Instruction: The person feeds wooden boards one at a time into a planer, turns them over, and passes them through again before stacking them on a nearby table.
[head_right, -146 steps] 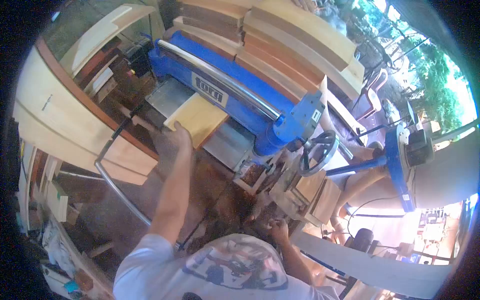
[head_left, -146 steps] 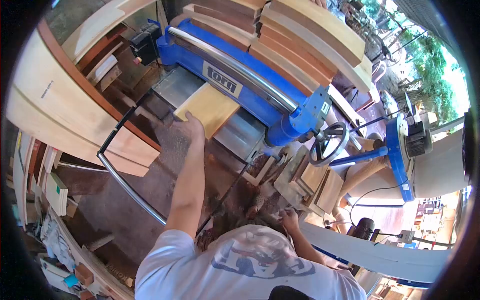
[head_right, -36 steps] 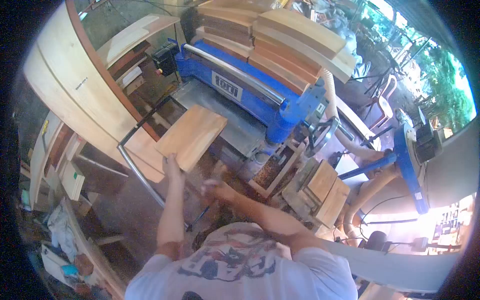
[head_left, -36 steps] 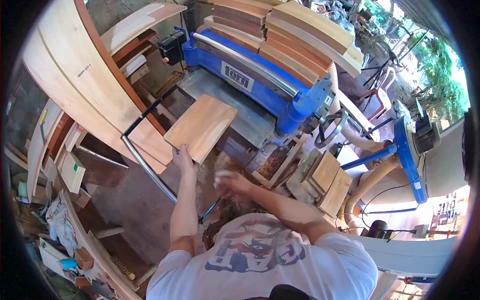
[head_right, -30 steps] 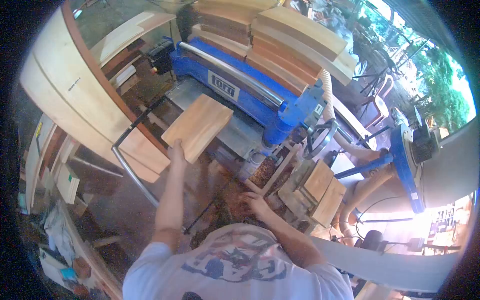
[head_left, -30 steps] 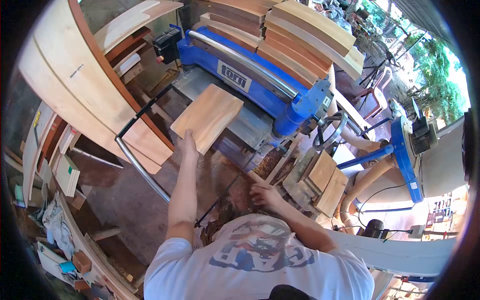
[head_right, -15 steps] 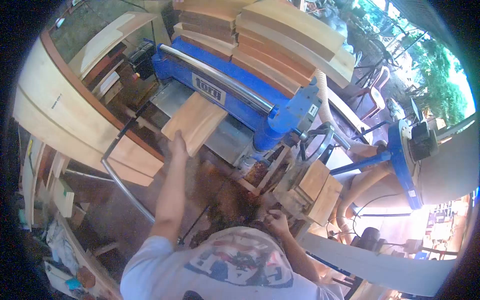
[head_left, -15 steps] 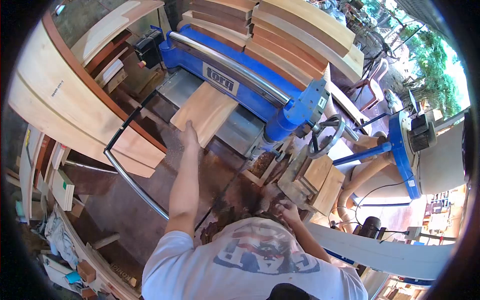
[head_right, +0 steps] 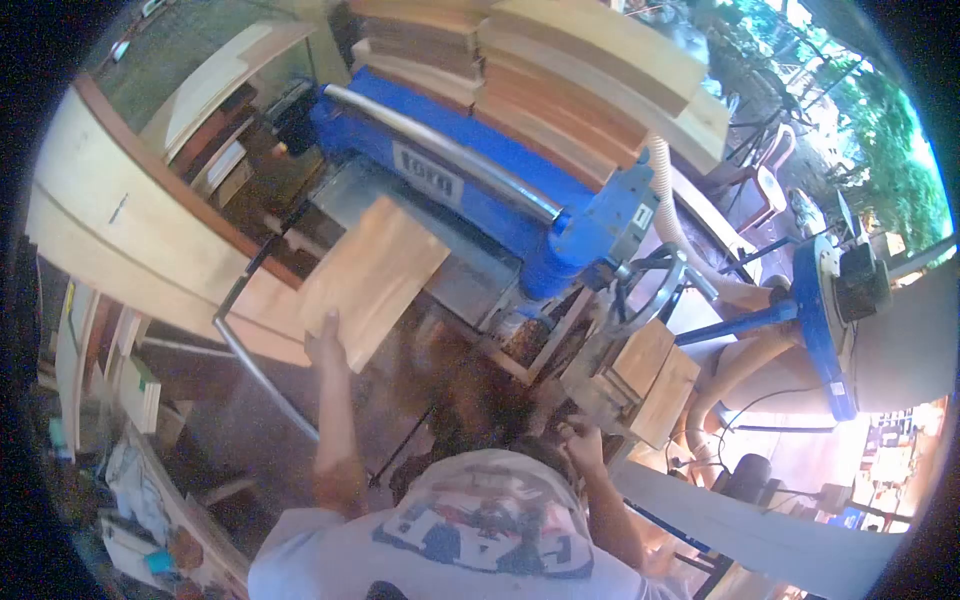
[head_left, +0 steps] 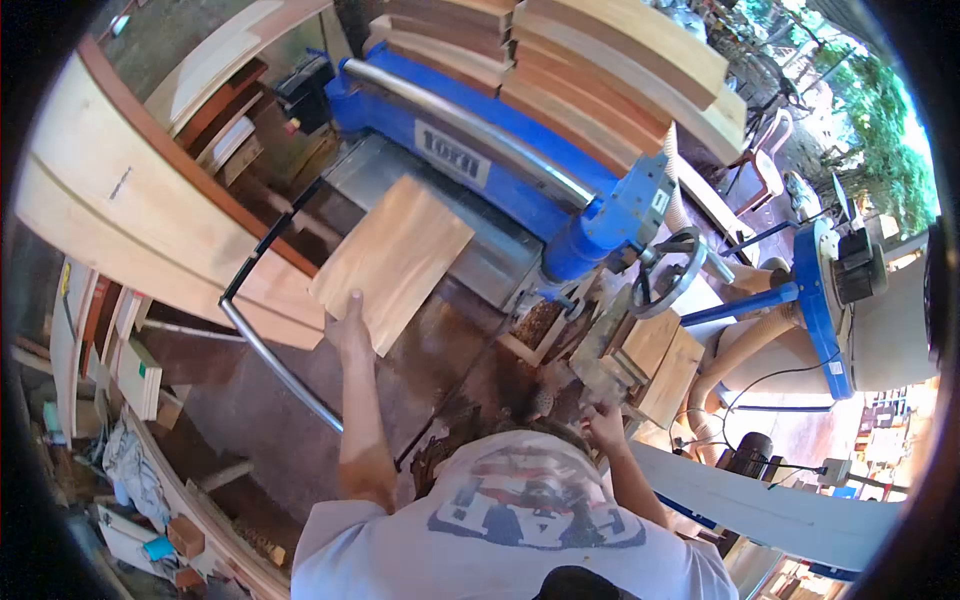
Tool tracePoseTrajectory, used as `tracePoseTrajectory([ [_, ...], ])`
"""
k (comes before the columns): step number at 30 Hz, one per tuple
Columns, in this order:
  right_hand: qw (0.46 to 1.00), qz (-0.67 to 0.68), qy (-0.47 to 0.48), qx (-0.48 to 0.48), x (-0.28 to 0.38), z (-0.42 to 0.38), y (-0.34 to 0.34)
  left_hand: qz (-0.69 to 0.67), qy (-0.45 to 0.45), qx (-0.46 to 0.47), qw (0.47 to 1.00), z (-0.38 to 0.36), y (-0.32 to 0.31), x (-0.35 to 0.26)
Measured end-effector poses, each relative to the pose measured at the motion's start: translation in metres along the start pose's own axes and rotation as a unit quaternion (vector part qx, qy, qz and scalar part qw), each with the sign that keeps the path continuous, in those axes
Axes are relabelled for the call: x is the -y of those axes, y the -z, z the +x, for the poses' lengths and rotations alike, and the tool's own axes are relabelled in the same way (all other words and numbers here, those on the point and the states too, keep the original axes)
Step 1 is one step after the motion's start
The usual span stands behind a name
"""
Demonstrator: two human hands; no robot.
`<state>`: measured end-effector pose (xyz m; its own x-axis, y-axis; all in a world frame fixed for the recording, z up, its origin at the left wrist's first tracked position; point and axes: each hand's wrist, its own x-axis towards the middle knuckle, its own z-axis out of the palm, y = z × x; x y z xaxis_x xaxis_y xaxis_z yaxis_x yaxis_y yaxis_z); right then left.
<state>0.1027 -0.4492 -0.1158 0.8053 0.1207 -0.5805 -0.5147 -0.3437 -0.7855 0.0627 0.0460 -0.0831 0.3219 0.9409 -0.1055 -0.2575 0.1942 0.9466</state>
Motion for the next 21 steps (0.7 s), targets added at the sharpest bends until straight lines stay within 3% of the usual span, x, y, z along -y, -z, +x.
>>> tracePoseTrajectory([
  [1, 1.0, 0.016, -0.016, 0.006, -0.003, -0.001, -0.003, 0.047, -0.022, 0.007, 0.999, -0.009, 0.002, -0.022],
  [3, 0.993, -0.108, 0.038, 0.043, -0.025, 0.012, -0.005, 0.134, -0.062, 0.016, 0.989, -0.019, -0.006, -0.062],
  [4, 0.987, -0.13, 0.078, 0.053, -0.017, 0.011, -0.016, 0.236, -0.167, 0.046, 0.956, -0.025, -0.008, -0.073],
  [6, 0.963, -0.215, 0.152, 0.057, 0.007, 0.008, -0.03, 0.373, -0.403, 0.16, 0.821, -0.026, -0.015, -0.1],
  [8, 0.914, -0.337, 0.219, 0.043, 0.039, 0.003, -0.04, 0.376, -0.522, 0.252, 0.723, -0.007, -0.012, -0.095],
  [9, 0.922, -0.316, 0.22, 0.038, 0.048, -0.003, -0.04, 0.373, -0.576, 0.298, 0.664, 0.0, -0.007, -0.089],
  [10, 0.93, -0.292, 0.22, 0.032, 0.056, -0.008, -0.039, 0.4, -0.577, 0.327, 0.633, 0.005, -0.001, -0.08],
  [13, 0.935, -0.28, 0.217, -0.003, 0.05, -0.014, -0.032, 0.416, -0.582, 0.335, 0.613, 0.018, 0.016, -0.061],
  [16, 0.946, -0.274, 0.172, -0.003, 0.0, -0.01, -0.009, 0.428, -0.544, 0.272, 0.669, 0.027, 0.03, -0.041],
  [18, 0.94, -0.311, 0.143, -0.011, -0.024, -0.019, -0.002, 0.453, -0.459, 0.055, 0.763, 0.018, 0.023, -0.022],
  [20, 0.929, -0.346, 0.129, -0.022, -0.033, -0.026, -0.001, 0.36, -0.258, -0.022, 0.896, 0.024, 0.021, 0.001],
  [21, 0.924, -0.363, 0.119, -0.028, -0.037, -0.03, 0.001, 0.255, -0.095, 0.016, 0.962, 0.031, 0.034, 0.019],
])
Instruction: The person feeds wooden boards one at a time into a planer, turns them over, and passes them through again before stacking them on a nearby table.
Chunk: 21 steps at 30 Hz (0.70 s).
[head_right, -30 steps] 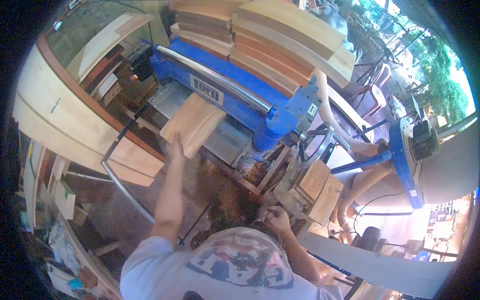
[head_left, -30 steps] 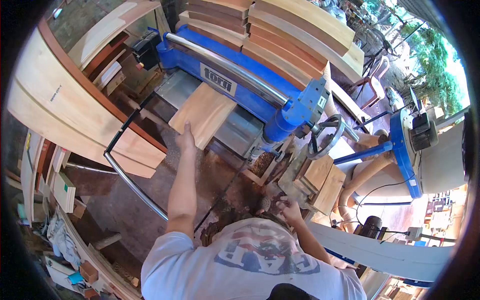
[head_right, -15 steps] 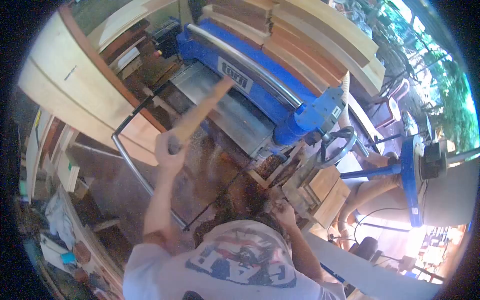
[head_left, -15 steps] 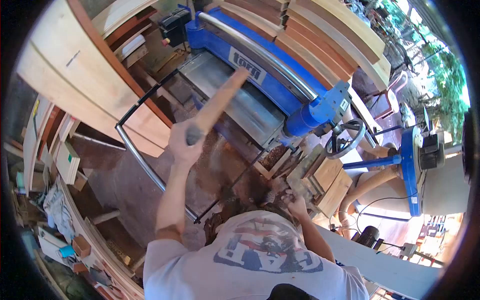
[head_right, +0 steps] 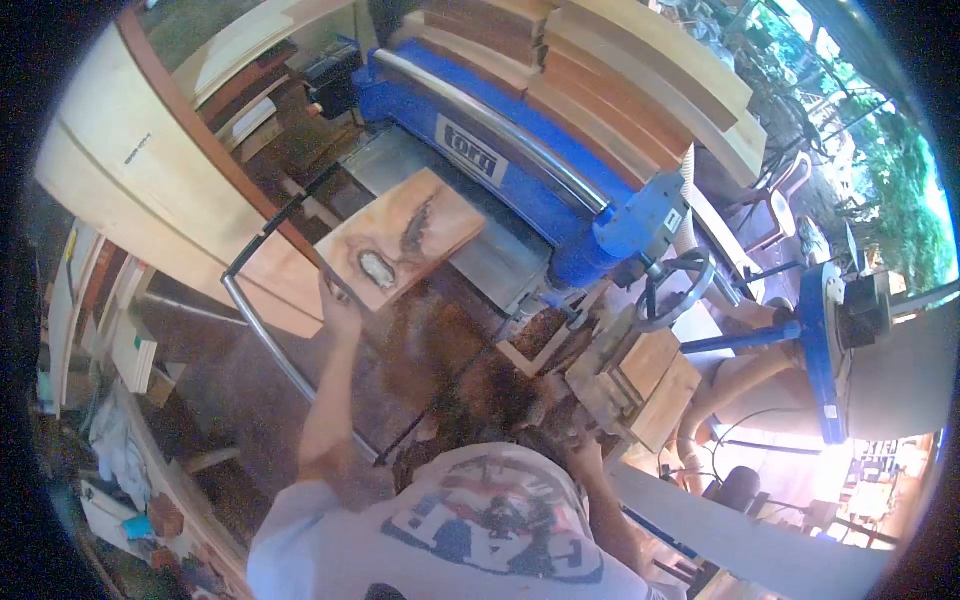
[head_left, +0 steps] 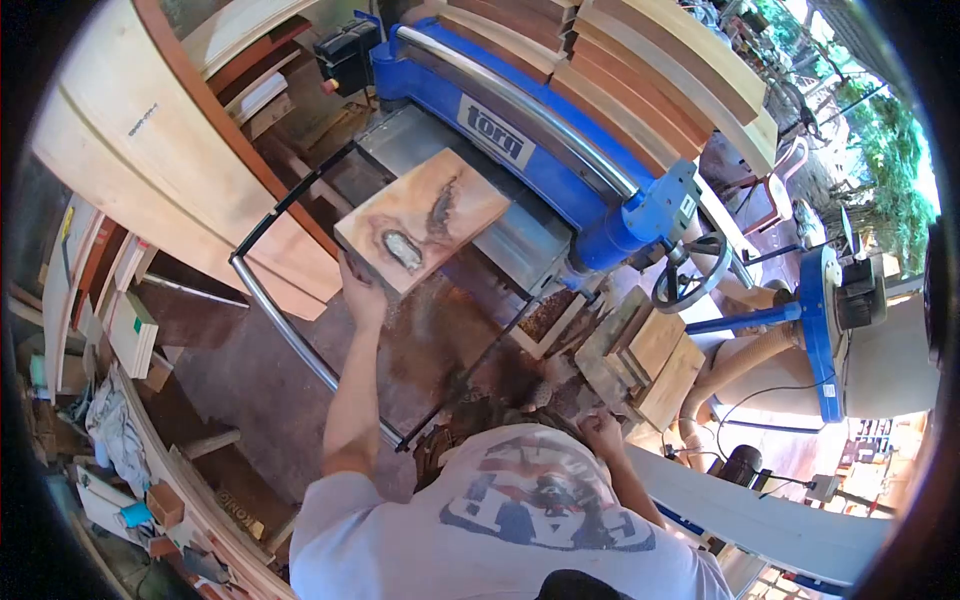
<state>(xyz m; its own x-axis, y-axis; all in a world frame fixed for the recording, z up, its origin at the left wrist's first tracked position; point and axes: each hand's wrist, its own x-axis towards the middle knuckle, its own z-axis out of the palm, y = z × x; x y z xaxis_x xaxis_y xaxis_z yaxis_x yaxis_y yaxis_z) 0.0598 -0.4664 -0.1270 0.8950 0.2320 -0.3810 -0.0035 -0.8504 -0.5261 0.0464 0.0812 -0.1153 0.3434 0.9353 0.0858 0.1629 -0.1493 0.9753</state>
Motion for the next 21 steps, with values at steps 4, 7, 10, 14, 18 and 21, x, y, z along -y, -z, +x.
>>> tracePoseTrajectory([
  [4, 0.998, 0.061, -0.012, 0.026, -0.022, -0.003, 0.0, -0.531, 0.3, 0.024, 0.792, 0.015, -0.007, 0.082],
  [7, 0.997, 0.065, -0.037, 0.009, -0.035, 0.0, 0.009, -0.498, 0.349, 0.077, 0.79, 0.032, 0.002, 0.063],
  [10, 0.983, 0.147, -0.104, 0.03, -0.051, 0.006, 0.014, -0.215, 0.281, 0.039, 0.934, 0.038, -0.033, -0.005],
  [14, 0.996, 0.064, -0.055, -0.005, -0.066, 0.018, 0.009, -0.236, 0.216, 0.002, 0.948, 0.042, -0.082, -0.001],
  [18, 0.995, 0.064, -0.077, 0.012, -0.076, 0.031, -0.004, -0.295, 0.19, 0.028, 0.936, 0.053, -0.151, 0.052],
  [21, 0.993, 0.089, -0.076, 0.007, -0.08, 0.034, -0.013, -0.092, 0.181, 0.015, 0.979, 0.044, -0.172, 0.008],
])
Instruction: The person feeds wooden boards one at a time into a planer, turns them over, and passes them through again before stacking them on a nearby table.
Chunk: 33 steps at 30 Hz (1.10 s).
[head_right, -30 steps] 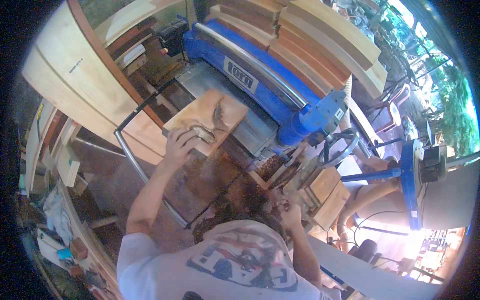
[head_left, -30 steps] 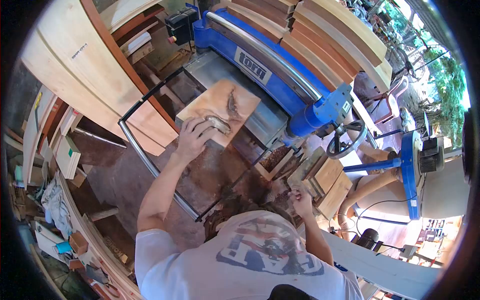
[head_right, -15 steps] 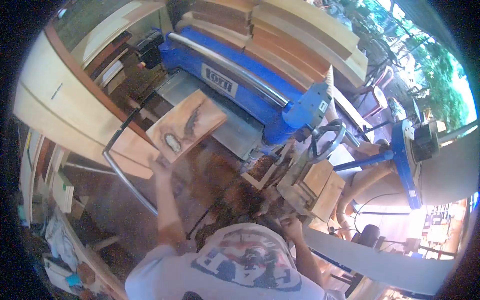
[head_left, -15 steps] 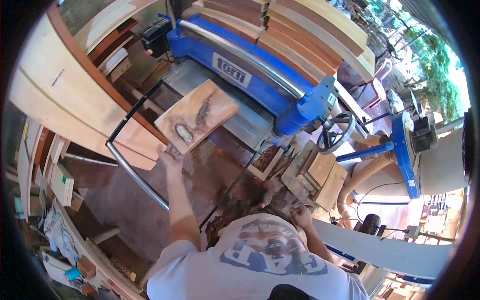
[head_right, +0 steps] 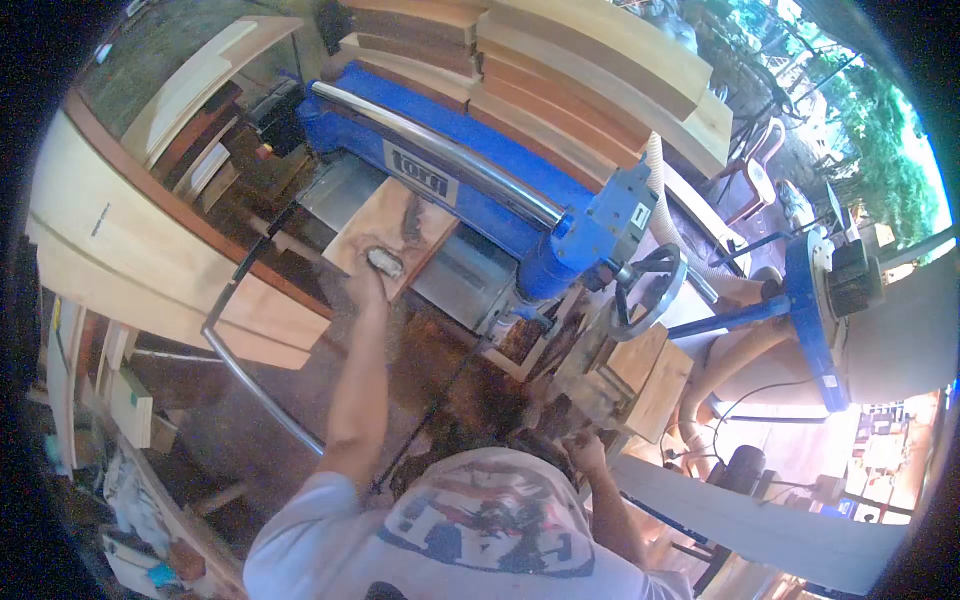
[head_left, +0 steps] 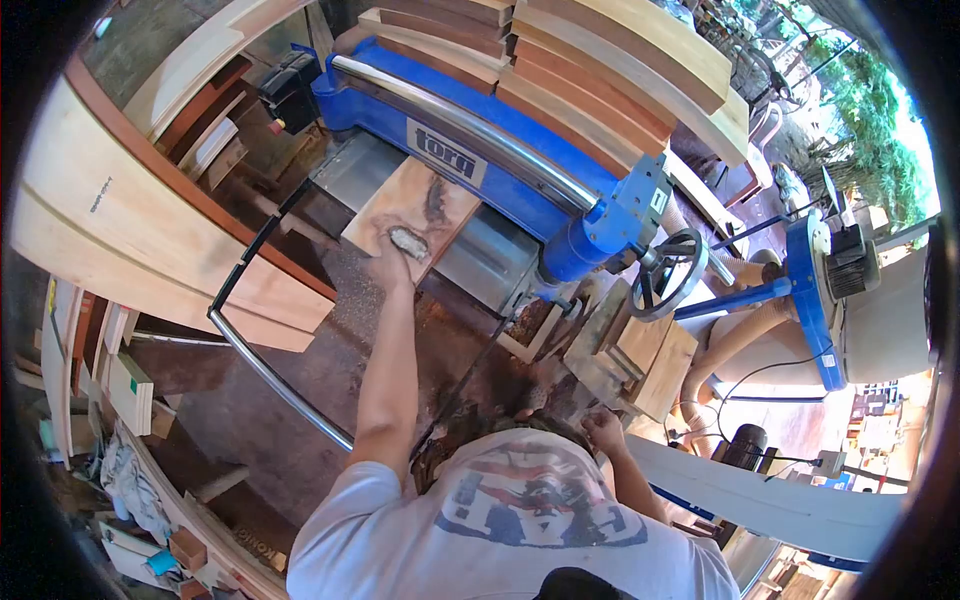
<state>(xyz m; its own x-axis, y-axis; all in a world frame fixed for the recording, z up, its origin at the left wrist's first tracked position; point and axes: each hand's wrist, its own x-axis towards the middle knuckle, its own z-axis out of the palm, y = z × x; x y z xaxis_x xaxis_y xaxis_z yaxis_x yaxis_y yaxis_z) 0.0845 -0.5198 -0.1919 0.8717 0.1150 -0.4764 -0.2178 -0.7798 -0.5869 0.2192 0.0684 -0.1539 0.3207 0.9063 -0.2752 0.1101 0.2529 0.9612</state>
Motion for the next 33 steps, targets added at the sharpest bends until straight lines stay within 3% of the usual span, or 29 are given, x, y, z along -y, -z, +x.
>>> tracePoseTrajectory([
  [3, 0.999, 0.005, -0.043, 0.012, 0.003, 0.001, 0.001, 0.091, -0.108, -0.149, 0.979, -0.013, -0.035, -0.016],
  [4, 0.997, 0.004, -0.067, 0.021, 0.007, 0.0, 0.004, 0.119, -0.044, -0.146, 0.981, -0.013, -0.036, -0.024],
  [7, 0.999, -0.033, 0.035, -0.013, -0.017, 0.008, 0.003, 0.18, -0.033, -0.16, 0.97, 0.002, -0.044, -0.011],
  [10, 0.997, -0.017, 0.028, -0.063, -0.041, 0.027, -0.013, 0.164, -0.056, -0.19, 0.966, -0.018, -0.054, -0.037],
  [13, 0.993, 0.056, -0.105, -0.027, -0.01, 0.034, 0.002, 0.134, -0.068, -0.146, 0.978, -0.015, -0.061, -0.034],
  [16, 0.993, 0.06, -0.051, -0.083, 0.01, 0.035, 0.018, 0.125, -0.06, -0.123, 0.983, -0.019, -0.064, -0.042],
  [17, 0.992, 0.062, -0.04, -0.099, 0.018, 0.032, 0.022, 0.181, -0.018, -0.137, 0.974, -0.014, -0.062, -0.042],
  [18, 0.992, 0.059, -0.036, -0.104, -0.027, 0.042, 0.01, 0.238, 0.019, -0.143, 0.961, -0.01, -0.064, -0.041],
  [19, 0.989, 0.091, -0.043, -0.111, -0.028, 0.037, 0.012, 0.293, 0.057, -0.145, 0.943, -0.004, -0.066, -0.041],
  [22, 0.971, 0.133, -0.094, -0.176, 0.004, 0.016, 0.041, 0.353, -0.017, -0.103, 0.93, 0.023, -0.066, -0.017],
  [24, 0.95, 0.145, -0.177, -0.212, -0.031, 0.011, 0.041, 0.302, -0.059, -0.036, 0.951, 0.028, -0.063, -0.007],
  [25, 0.942, 0.137, -0.206, -0.226, -0.045, 0.009, 0.049, 0.2, -0.05, 0.01, 0.978, 0.02, -0.059, -0.009],
  [27, 0.908, 0.19, -0.258, -0.271, -0.091, 0.011, 0.055, -0.05, 0.042, 0.102, 0.993, -0.029, -0.04, -0.025],
  [28, 0.893, 0.215, -0.278, -0.282, -0.11, 0.014, 0.061, -0.096, 0.076, 0.118, 0.985, -0.061, -0.022, -0.029],
  [29, 0.883, 0.214, -0.306, -0.285, -0.131, 0.019, 0.07, -0.067, 0.021, 0.09, 0.993, -0.042, 0.006, 0.003],
  [30, 0.873, 0.214, -0.332, -0.284, -0.149, 0.025, 0.083, 0.218, -0.1, 0.027, 0.97, -0.036, 0.057, 0.033],
  [31, 0.865, 0.21, -0.36, -0.281, -0.171, 0.034, 0.098, 0.489, -0.172, -0.096, 0.85, -0.032, 0.105, 0.061],
  [32, 0.837, 0.258, -0.359, -0.322, -0.169, 0.04, 0.117, 0.626, -0.186, -0.083, 0.753, -0.114, 0.108, 0.03],
  [33, 0.842, 0.322, -0.314, -0.297, -0.249, 0.068, 0.093, 0.693, -0.202, -0.073, 0.688, -0.162, 0.128, 0.02],
])
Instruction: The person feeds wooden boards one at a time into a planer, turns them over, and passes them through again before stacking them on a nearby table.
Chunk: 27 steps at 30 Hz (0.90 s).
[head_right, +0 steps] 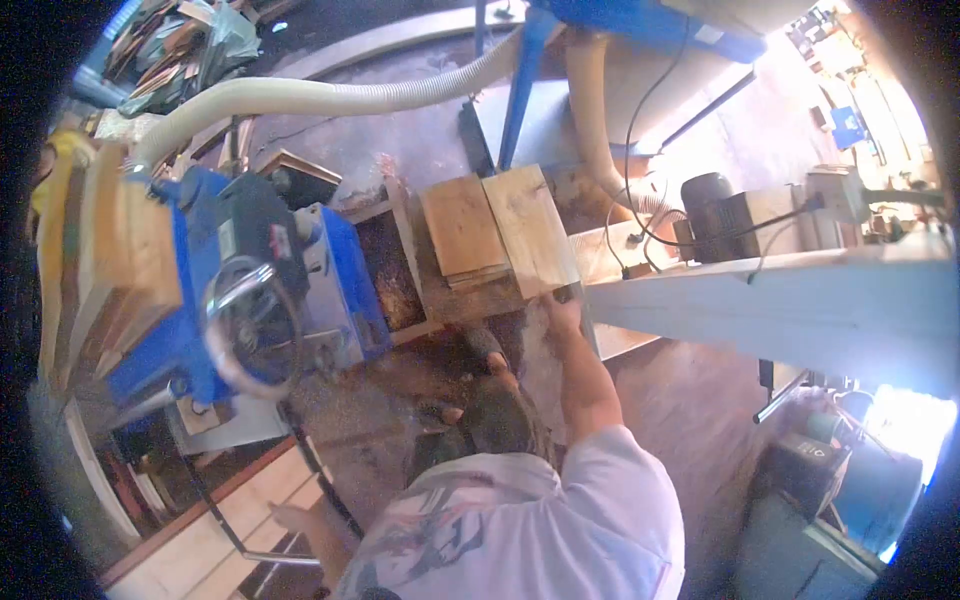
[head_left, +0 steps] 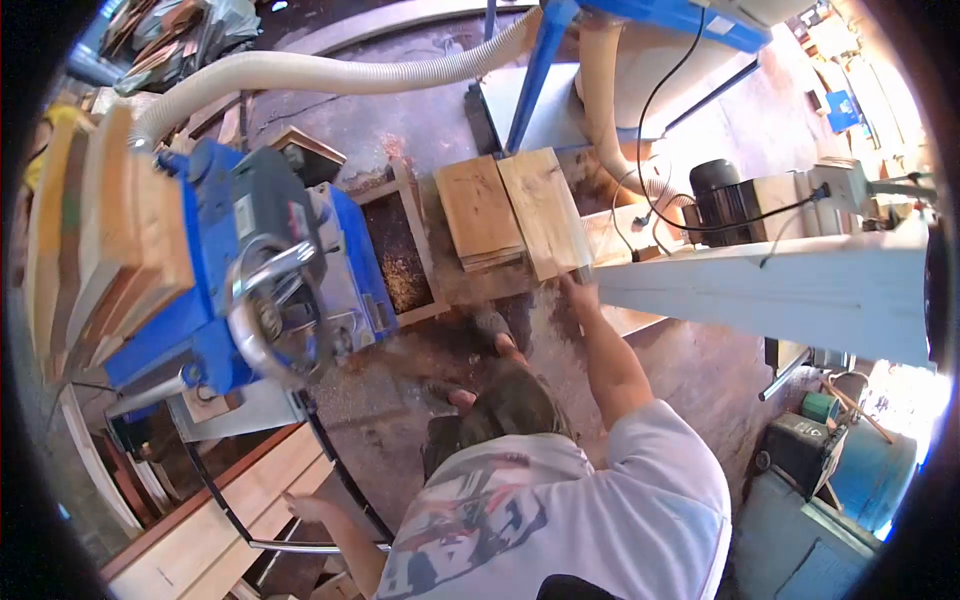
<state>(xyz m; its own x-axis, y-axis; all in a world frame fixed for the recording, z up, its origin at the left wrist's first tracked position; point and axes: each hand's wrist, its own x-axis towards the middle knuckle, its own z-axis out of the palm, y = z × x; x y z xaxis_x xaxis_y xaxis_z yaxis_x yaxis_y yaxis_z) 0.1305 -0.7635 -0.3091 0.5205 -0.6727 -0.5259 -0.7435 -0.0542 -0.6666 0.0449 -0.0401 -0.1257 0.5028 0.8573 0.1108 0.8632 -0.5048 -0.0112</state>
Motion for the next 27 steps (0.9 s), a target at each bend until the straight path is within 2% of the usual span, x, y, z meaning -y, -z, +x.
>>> tracePoseTrajectory([
  [1, 0.989, 0.133, -0.067, -0.002, 0.002, 0.02, 0.001, -0.073, 0.14, -0.008, 0.987, -0.031, 0.015, 0.013],
  [2, 0.955, 0.264, -0.132, -0.022, 0.002, 0.04, 0.001, -0.101, 0.169, -0.039, 0.98, -0.059, 0.028, 0.025],
  [3, 0.934, 0.258, -0.246, 0.032, -0.019, 0.076, 0.001, -0.086, 0.136, -0.054, 0.985, -0.084, 0.043, 0.033],
  [4, 0.924, 0.229, -0.307, -0.016, -0.009, 0.083, -0.005, -0.058, 0.101, -0.061, 0.991, -0.103, 0.057, 0.039],
  [6, 0.892, 0.33, -0.307, 0.029, -0.036, 0.106, -0.031, -0.01, 0.051, -0.063, 0.997, -0.125, 0.079, 0.044],
  [9, 0.861, 0.414, -0.296, -0.001, -0.033, 0.1, -0.071, 0.026, 0.007, -0.06, 0.998, -0.142, 0.099, 0.035],
  [12, 0.879, 0.38, -0.287, 0.0, -0.047, 0.096, -0.084, 0.039, -0.016, -0.06, 0.997, -0.153, 0.111, 0.028],
  [13, 0.854, 0.444, -0.267, 0.034, -0.056, 0.097, -0.084, 0.043, -0.02, -0.062, 0.997, -0.155, 0.114, 0.027],
  [16, 0.853, 0.475, -0.207, 0.066, -0.055, 0.093, -0.066, 0.044, -0.035, -0.057, 0.997, -0.16, 0.122, 0.022],
  [18, 0.842, 0.509, -0.17, 0.048, -0.037, 0.089, -0.045, 0.044, -0.04, -0.049, 0.997, -0.158, 0.125, 0.016],
  [20, 0.826, 0.543, -0.14, 0.063, -0.015, 0.09, -0.021, -0.014, -0.032, -0.04, 0.999, -0.154, 0.121, 0.011],
  [21, 0.815, 0.556, -0.134, 0.094, -0.006, 0.09, -0.01, -0.087, -0.029, -0.044, 0.995, -0.153, 0.109, 0.012],
  [23, 0.849, 0.486, -0.158, 0.135, 0.037, 0.055, 0.031, -0.235, -0.049, -0.061, 0.969, -0.16, 0.087, 0.002],
  [24, 0.863, 0.451, -0.167, 0.157, 0.063, 0.034, 0.054, -0.129, -0.056, -0.027, 0.99, -0.166, 0.108, -0.019],
  [25, 0.874, 0.435, -0.152, 0.152, 0.071, 0.029, 0.063, -0.21, -0.084, -0.061, 0.972, -0.165, 0.095, -0.014],
  [26, 0.894, 0.416, -0.122, 0.113, 0.072, 0.013, 0.077, -0.2, -0.121, -0.081, 0.969, -0.17, 0.108, -0.03],
  [27, 0.915, 0.387, -0.088, 0.07, 0.073, -0.006, 0.09, -0.156, -0.105, -0.114, 0.976, -0.169, 0.105, -0.029],
])
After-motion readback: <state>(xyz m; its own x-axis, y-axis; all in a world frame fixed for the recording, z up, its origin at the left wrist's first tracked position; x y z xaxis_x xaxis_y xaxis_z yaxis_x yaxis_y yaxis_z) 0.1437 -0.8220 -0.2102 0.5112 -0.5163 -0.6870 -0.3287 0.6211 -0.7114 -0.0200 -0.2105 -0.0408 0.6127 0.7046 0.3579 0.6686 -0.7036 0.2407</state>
